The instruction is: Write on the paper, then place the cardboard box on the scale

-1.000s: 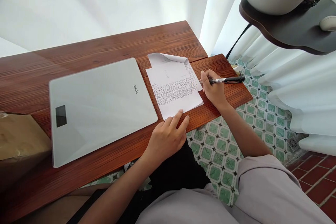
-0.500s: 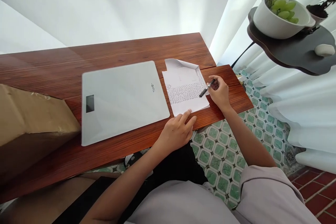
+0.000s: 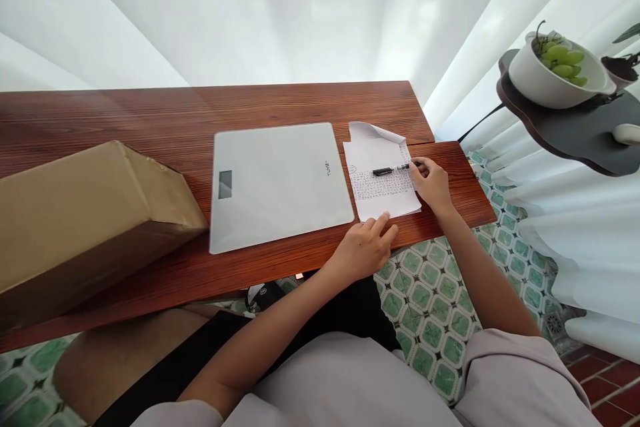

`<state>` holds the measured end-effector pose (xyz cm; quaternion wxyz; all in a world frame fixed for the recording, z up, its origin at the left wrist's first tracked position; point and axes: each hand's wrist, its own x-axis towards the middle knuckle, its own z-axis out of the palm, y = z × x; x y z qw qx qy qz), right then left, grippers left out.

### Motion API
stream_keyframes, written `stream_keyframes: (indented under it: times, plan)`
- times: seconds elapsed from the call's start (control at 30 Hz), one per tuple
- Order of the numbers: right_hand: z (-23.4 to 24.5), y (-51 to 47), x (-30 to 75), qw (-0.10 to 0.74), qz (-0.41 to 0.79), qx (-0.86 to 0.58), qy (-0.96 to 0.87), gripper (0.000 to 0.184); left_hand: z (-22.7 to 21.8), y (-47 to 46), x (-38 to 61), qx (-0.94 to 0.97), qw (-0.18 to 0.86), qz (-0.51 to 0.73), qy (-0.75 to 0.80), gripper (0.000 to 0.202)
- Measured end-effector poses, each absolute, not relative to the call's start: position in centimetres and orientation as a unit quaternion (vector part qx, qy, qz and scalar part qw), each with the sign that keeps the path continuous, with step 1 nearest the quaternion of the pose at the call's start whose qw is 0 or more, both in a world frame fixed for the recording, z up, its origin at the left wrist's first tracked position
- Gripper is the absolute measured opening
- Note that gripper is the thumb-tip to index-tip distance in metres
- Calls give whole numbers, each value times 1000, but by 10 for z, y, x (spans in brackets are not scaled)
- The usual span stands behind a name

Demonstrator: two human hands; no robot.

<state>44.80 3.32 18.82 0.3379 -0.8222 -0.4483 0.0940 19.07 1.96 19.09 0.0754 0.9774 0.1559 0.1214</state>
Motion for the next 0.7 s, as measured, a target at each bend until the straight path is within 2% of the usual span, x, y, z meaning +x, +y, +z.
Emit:
stream_keyframes:
  times: [0.17, 0.5, 0.7]
  plan:
    - [181, 37, 441, 320, 48, -832, -451, 48, 187, 19, 191, 977, 74, 130, 149, 33]
    - [175, 37, 442, 300, 10, -843, -446, 42, 193, 16, 174, 973, 88, 178, 119, 33]
    - [172, 39, 449, 330, 2, -843, -425, 48, 197, 15, 121, 968, 64, 214, 114, 29]
